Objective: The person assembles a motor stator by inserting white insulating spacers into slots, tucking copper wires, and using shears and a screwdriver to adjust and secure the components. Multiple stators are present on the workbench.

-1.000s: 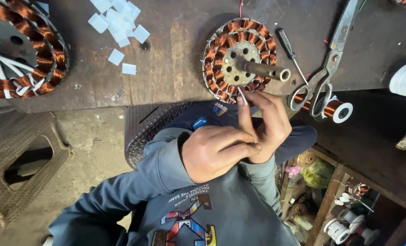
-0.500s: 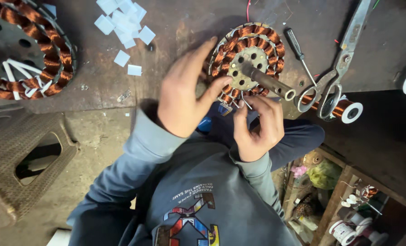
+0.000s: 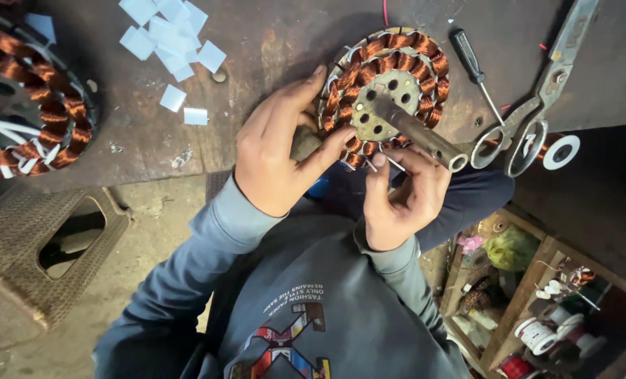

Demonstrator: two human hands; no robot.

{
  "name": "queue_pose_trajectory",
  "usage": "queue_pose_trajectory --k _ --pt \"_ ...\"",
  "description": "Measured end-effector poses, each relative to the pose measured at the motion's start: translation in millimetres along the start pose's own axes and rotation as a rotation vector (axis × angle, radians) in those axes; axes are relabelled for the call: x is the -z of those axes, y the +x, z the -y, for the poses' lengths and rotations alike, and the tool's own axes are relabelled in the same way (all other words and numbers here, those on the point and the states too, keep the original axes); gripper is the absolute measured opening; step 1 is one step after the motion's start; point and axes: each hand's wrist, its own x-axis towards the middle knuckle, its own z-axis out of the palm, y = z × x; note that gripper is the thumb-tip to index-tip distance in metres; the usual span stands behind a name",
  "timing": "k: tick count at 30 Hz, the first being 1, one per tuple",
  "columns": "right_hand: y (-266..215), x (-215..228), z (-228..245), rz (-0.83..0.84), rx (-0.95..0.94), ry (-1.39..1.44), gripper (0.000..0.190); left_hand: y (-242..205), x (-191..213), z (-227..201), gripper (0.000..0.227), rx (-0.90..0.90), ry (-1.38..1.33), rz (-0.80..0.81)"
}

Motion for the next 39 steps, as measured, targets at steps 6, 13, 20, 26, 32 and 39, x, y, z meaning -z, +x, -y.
queue_pose_trajectory --k 6,13,20,26,32,39 --pt "4.1 2.0 8.2 0.02 0.021 -0.157 0.013 -0.4 0.5 1.3 0.06 0.009 0.023 0.019" --pt "10.2 10.1 9.3 0.045 -0.043 0.037 0.015 -0.5 0.7 1.8 0.06 -0.003 0.024 -0.001" --pt "9.9 15.1 14.1 0.056 0.051 -0.13 0.016 -0.3 0.5 1.6 0.059 0.0 0.015 0.003" --pt "19.7 16.1 20.0 0.112 0.144 -0.247 0.02 -1.9 -1.6 3.7 0.059 0.0 0.019 -0.001" --pt "29.5 29.5 29.1 0.216 0.172 -0.26 0.021 0.5 -0.7 0.9 0.059 -0.013 -0.003 0.0" --pt "30.4 24.1 30.1 0.163 0.128 -0.149 0.016 -1.0 -3.7 0.9 0.059 -0.014 0.006 -0.035"
